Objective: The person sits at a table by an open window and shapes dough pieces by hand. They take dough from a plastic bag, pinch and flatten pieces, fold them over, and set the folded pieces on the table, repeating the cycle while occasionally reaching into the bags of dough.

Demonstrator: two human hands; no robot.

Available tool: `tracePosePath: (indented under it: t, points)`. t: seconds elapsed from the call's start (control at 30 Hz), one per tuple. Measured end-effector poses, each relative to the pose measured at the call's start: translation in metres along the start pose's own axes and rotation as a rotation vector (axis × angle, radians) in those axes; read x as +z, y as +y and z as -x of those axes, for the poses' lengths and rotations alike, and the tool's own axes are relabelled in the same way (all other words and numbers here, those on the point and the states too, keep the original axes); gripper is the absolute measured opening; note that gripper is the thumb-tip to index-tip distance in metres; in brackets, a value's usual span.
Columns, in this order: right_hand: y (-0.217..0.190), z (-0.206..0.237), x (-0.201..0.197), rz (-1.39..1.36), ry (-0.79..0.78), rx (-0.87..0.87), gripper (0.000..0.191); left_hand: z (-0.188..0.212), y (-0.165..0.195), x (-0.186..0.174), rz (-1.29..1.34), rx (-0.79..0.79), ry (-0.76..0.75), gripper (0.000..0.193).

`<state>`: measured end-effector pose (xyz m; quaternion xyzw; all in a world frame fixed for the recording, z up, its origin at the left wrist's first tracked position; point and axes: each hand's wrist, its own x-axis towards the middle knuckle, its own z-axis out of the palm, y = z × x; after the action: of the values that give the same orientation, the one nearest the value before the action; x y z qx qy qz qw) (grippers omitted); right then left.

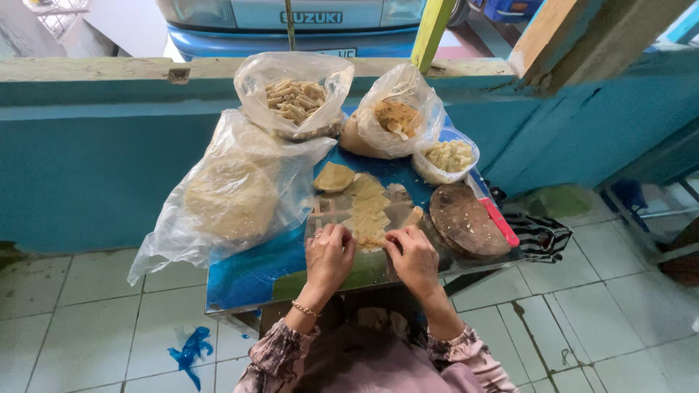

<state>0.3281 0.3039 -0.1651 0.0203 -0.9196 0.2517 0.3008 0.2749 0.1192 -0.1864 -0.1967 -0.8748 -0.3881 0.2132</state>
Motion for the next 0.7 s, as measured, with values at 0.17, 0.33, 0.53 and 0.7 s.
tracePosePath:
  t: [0.17,0.33,0.53,0.7]
  points:
    - [0.002,-0.007,0.002,-0.098,-0.093,0.113,0.012,0.0,0.002,-0.003,0.088,0.002,-0.003,0.014]
    - [0.0,-0.005,0.002,-0.281,-0.127,0.237,0.017,0.0,0.002,-0.008,0.248,0.018,-0.013,0.013]
    - [-0.01,-0.001,-0.001,-0.267,-0.118,0.141,0.026,0.001,0.007,-0.014,0.274,0.163,-0.038,0.014]
    - [-0.013,0.005,-0.008,-0.211,-0.139,0.005,0.037,0.001,0.0,-0.009,0.183,0.306,-0.085,0.012]
